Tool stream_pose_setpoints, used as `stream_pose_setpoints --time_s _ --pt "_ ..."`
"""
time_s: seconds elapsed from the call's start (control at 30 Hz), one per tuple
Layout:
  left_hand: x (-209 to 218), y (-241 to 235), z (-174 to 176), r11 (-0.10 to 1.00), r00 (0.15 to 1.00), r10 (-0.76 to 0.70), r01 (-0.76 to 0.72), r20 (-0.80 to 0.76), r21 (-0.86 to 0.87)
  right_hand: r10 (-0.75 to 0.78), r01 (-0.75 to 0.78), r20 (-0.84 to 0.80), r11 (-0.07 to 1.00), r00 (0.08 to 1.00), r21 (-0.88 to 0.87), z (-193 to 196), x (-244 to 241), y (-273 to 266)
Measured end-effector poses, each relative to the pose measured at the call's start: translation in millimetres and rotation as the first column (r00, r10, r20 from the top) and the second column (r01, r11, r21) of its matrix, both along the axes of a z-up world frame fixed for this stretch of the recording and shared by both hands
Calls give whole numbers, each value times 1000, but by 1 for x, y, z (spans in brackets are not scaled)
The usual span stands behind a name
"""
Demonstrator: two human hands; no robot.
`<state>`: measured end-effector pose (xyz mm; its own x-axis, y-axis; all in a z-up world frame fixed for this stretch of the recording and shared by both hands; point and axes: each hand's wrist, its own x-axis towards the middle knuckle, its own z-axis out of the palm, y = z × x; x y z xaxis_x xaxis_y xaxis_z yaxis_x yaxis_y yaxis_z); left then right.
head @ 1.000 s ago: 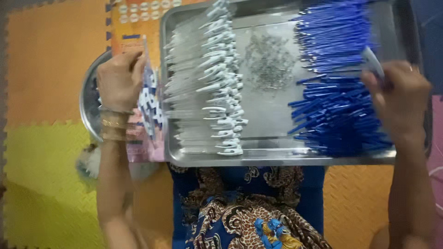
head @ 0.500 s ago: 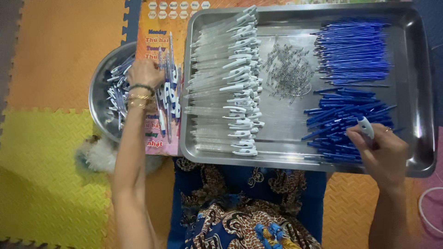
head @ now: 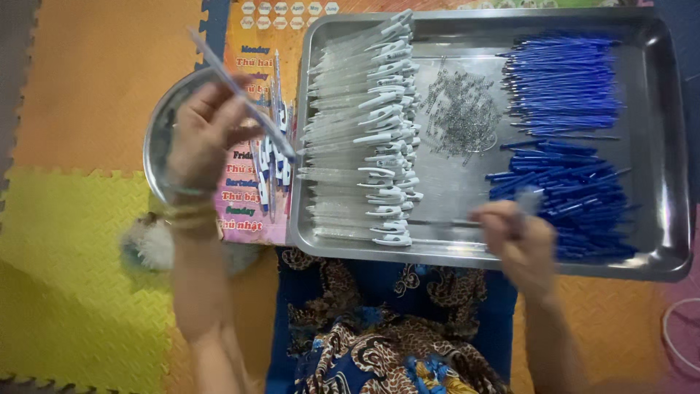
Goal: The person assembles pens by inserting blue ink cartridges into white pen bodies. They pick up the components from a metal tray and a metal bowl, assemble them, and place the finished pens back onto the tray.
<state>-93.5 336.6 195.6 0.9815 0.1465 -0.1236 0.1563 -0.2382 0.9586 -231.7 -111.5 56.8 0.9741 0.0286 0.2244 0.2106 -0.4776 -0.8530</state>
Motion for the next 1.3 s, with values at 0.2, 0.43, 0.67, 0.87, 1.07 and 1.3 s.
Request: stream_pose_setpoints --time_s 0.2,0.43,0.67,0.87,1.07,1.3 --pt "-30 -72 -66 825 941 -276 336 196 -454 281 -202 -132 884 951 421 11 19 111" --pt "-53 -116 -132 584 906 -288 424 311 -692 68 -27 -46 800 997 599 2 22 127" --pt "-74 -118 -138 326 804 -441 558 400 -763 205 -146 -25 772 978 618 24 36 69" --pt "-79 -135 -102 287 521 -852 528 39 -799 402 -391 -11 897 916 206 79 45 52" --pt "-93 -142 -135 410 711 -698 292 -90 -864 71 -153 161 796 984 586 16 35 25" --pt "-97 -153 -166 335 726 -676 155 -123 -929 106 -230 217 679 971 697 6 1 48"
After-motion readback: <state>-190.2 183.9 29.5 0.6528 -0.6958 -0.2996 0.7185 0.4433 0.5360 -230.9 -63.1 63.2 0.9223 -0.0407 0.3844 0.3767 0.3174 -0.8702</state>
